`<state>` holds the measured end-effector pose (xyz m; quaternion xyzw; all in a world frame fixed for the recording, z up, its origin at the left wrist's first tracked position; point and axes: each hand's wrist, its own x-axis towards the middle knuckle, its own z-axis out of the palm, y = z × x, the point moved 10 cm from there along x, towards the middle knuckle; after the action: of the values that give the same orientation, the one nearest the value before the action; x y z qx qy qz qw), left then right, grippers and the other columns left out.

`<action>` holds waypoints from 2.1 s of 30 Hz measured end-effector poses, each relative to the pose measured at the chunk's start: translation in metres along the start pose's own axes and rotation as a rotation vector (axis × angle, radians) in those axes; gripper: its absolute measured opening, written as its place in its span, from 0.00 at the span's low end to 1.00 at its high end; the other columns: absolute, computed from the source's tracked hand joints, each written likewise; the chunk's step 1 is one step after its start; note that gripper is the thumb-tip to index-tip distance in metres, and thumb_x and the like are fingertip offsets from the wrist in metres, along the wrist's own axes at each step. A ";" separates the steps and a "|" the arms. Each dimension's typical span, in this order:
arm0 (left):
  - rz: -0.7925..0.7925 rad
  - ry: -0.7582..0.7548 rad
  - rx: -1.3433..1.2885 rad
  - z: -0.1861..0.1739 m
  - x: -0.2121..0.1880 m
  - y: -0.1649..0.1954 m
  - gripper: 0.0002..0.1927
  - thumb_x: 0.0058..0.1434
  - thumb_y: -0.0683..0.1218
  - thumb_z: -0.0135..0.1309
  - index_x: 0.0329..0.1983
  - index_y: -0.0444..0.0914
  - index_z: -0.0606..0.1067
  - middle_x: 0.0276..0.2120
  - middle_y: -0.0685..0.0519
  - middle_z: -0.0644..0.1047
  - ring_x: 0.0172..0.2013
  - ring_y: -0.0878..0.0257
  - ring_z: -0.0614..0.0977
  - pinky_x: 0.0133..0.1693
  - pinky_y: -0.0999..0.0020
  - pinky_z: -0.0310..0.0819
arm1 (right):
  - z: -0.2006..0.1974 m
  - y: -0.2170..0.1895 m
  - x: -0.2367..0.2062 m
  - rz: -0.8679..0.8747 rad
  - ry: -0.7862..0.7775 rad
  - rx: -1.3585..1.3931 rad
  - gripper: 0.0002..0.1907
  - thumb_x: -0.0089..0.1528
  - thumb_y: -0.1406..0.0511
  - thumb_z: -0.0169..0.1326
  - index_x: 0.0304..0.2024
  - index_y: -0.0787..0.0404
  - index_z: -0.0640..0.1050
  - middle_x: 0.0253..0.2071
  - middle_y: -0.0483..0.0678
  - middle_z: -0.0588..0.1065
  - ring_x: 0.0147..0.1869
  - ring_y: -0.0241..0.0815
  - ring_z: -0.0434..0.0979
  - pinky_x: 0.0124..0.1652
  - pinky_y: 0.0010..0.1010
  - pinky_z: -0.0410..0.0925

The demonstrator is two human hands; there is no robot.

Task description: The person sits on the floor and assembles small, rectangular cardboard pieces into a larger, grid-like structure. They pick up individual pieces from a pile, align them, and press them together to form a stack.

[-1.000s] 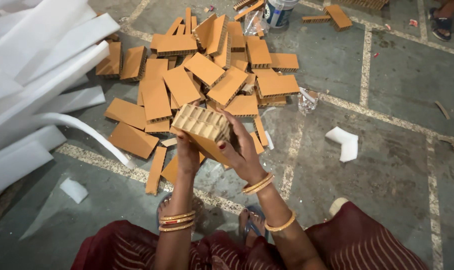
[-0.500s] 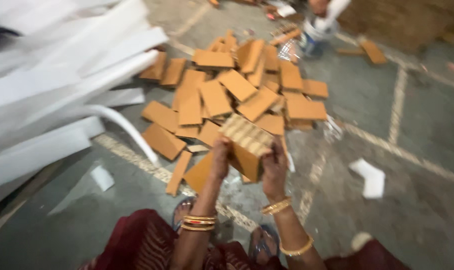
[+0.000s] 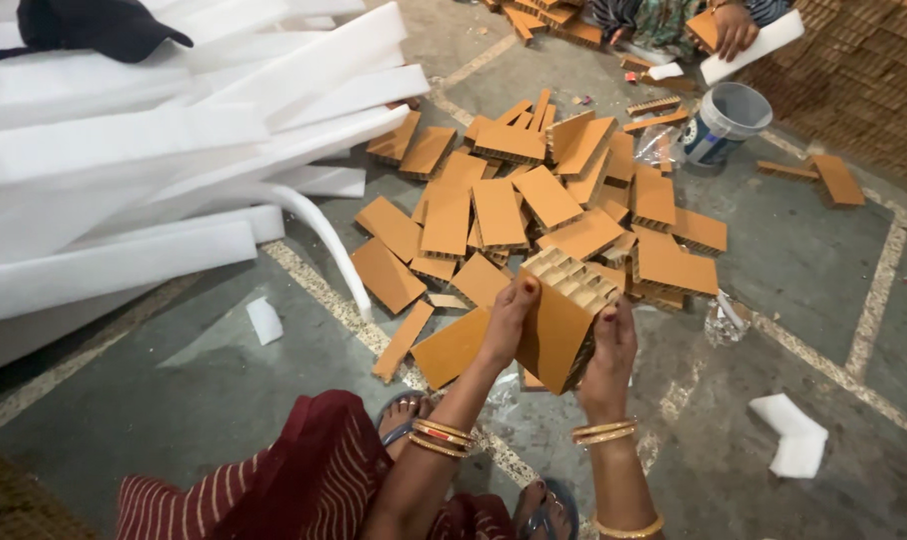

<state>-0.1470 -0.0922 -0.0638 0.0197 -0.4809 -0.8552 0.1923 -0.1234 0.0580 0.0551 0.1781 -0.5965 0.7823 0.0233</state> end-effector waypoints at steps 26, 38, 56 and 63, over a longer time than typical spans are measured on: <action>-0.318 -0.079 0.271 0.011 -0.018 0.012 0.25 0.63 0.44 0.58 0.64 0.32 0.74 0.41 0.51 0.81 0.35 0.65 0.77 0.32 0.72 0.67 | -0.059 0.097 0.009 0.246 0.132 0.305 0.30 0.68 0.56 0.54 0.67 0.66 0.68 0.62 0.50 0.73 0.64 0.42 0.74 0.60 0.34 0.69; -0.253 -0.103 0.148 0.003 -0.022 0.001 0.20 0.66 0.44 0.58 0.57 0.28 0.73 0.43 0.52 0.81 0.41 0.69 0.81 0.41 0.73 0.76 | -0.062 0.138 0.000 0.302 0.146 0.341 0.28 0.68 0.55 0.54 0.65 0.66 0.70 0.60 0.49 0.74 0.61 0.41 0.75 0.58 0.33 0.70; -0.525 0.576 0.310 -0.289 -0.105 0.051 0.23 0.64 0.53 0.56 0.59 0.38 0.76 0.52 0.55 0.80 0.52 0.64 0.80 0.52 0.69 0.72 | -0.026 0.322 -0.090 0.930 -0.039 -0.262 0.27 0.62 0.51 0.58 0.59 0.52 0.72 0.53 0.43 0.75 0.43 0.40 0.77 0.34 0.28 0.69; -0.616 0.759 0.159 -0.336 -0.161 0.047 0.23 0.65 0.56 0.53 0.59 0.42 0.76 0.49 0.56 0.80 0.47 0.64 0.79 0.48 0.68 0.71 | -0.006 0.359 -0.122 1.113 -0.063 -0.160 0.22 0.63 0.57 0.56 0.58 0.53 0.71 0.57 0.46 0.76 0.46 0.45 0.79 0.46 0.42 0.73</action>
<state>0.0896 -0.3315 -0.2297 0.4855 -0.4126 -0.7655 0.0899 -0.1003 -0.0184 -0.3159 -0.1425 -0.6585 0.6232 -0.3972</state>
